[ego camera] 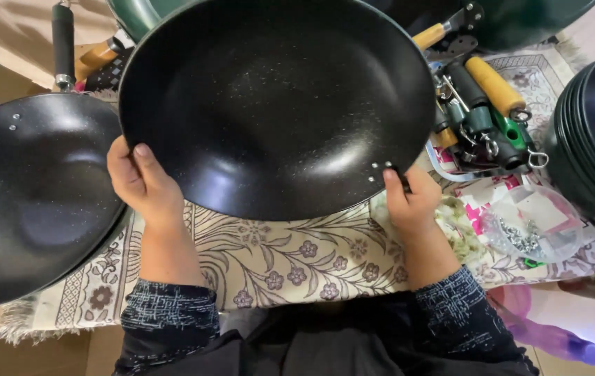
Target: Assembling a handle onto a black wok by fitting a metal bracket and sliding the handle onto the attachment rod.
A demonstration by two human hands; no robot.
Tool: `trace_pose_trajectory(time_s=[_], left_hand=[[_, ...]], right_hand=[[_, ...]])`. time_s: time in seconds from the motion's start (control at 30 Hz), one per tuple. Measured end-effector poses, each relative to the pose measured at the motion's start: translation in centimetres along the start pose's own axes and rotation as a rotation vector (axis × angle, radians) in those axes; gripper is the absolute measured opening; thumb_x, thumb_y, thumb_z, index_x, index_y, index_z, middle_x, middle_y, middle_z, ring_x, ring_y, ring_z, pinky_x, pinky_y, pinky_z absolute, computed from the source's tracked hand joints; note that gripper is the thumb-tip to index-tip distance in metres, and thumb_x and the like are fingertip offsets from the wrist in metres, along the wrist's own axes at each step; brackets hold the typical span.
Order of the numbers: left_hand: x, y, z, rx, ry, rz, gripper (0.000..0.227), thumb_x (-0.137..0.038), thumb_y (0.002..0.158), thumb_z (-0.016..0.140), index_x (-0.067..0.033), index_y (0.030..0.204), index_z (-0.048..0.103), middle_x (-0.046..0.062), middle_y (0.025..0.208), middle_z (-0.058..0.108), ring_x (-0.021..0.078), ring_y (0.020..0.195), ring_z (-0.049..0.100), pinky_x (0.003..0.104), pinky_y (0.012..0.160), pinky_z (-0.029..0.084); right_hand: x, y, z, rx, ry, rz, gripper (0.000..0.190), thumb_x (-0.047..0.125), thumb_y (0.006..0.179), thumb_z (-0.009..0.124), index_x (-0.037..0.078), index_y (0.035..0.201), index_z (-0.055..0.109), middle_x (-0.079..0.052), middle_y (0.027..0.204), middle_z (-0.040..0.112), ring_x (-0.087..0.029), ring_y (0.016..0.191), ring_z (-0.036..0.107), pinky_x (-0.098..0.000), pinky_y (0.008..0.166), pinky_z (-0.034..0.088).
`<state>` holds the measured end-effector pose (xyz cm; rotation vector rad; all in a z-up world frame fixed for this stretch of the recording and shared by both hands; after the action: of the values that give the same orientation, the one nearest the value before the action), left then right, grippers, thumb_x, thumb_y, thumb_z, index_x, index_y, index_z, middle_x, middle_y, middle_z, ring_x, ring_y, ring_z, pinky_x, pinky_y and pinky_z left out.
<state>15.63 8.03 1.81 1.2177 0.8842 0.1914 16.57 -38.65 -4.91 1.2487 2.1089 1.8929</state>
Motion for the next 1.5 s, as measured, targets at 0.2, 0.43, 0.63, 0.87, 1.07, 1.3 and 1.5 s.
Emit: trace_pose_trajectory(time_s=[0.2,0.43,0.63,0.87,1.07,1.3,1.5], left_hand=[[-1.0,-0.2,-1.5,0.139,0.265,-0.102,0.013,-0.001,0.111,0.056,0.0062,0.116,0.065,0.021,0.093,0.061,0.0340,0.078,0.061,0.045,0.077,0.053],[-0.4,-1.9,-2.7,0.246,0.346,-0.186,0.013,-0.001,0.108,0.058,0.0016,0.114,0.069,0.018,0.092,0.066,0.0349,0.082,0.063,0.044,0.083,0.053],[1.5,-3.1,-2.7,0.415,0.501,-0.376,0.019,-0.006,0.103,0.057,-0.0023,0.115,0.070,0.017,0.094,0.068,0.0376,0.094,0.065,0.047,0.089,0.051],[0.7,-4.3,-1.5,0.546,0.580,-0.683,0.049,-0.003,0.096,0.042,-0.0017,0.142,0.057,0.027,0.139,0.058,0.0405,0.133,0.050,0.050,0.114,0.036],[2.7,-6.2,-3.3,0.449,0.481,-0.760,0.053,-0.006,0.094,0.043,-0.0176,0.143,0.059,0.015,0.136,0.060,0.0290,0.133,0.051,0.043,0.115,0.037],[-2.6,-7.0,-3.1,0.285,0.235,-0.796,0.044,-0.010,0.102,0.047,0.0003,0.145,0.050,0.029,0.144,0.048,0.0395,0.141,0.041,0.049,0.119,0.033],[-6.2,-12.3,-5.0,0.307,0.525,0.123,0.046,-0.008,0.095,0.063,0.0036,0.139,0.059,0.027,0.141,0.045,0.0469,0.134,0.045,0.055,0.113,0.035]], right_hand=[[-4.6,-2.6,2.5,0.117,0.082,0.263,0.024,0.013,0.094,0.081,0.004,0.075,0.070,-0.009,0.053,0.056,-0.027,0.048,0.054,-0.0339,0.051,0.044],[-5.1,-2.6,3.4,0.235,0.099,0.577,0.021,0.018,0.099,0.078,0.005,0.083,0.073,-0.011,0.056,0.062,-0.018,0.047,0.055,-0.0319,0.045,0.044],[-5.1,-4.0,3.9,0.168,0.587,1.223,0.025,0.030,0.099,0.060,0.007,0.093,0.069,-0.015,0.075,0.063,-0.025,0.039,0.058,-0.0344,0.026,0.049],[-4.1,-2.7,3.1,0.140,0.967,1.233,0.060,0.052,0.107,0.038,0.001,0.124,0.064,-0.017,0.077,0.068,-0.028,0.051,0.069,-0.0383,0.039,0.064],[-6.3,-4.2,3.8,0.100,0.976,1.244,0.032,0.030,0.109,0.037,0.009,0.120,0.058,-0.016,0.085,0.068,-0.033,0.059,0.071,-0.0446,0.045,0.066],[-4.7,-3.5,2.7,0.140,0.795,1.320,0.031,-0.006,0.090,0.046,0.006,0.112,0.063,-0.017,0.078,0.065,-0.029,0.061,0.072,-0.0404,0.052,0.067],[-4.4,-2.0,2.6,0.396,0.329,0.998,0.035,-0.012,0.088,0.057,0.006,0.114,0.072,-0.014,0.070,0.066,-0.022,0.056,0.069,-0.0332,0.051,0.065]])
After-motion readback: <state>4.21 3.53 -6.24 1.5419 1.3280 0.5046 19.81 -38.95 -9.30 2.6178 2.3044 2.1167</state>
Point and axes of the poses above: each hand's wrist, its own y-axis towards the middle knuckle, its own z-axis out of the palm, x = y × z, the point moved 9 cm from there along y, towards the middle knuckle
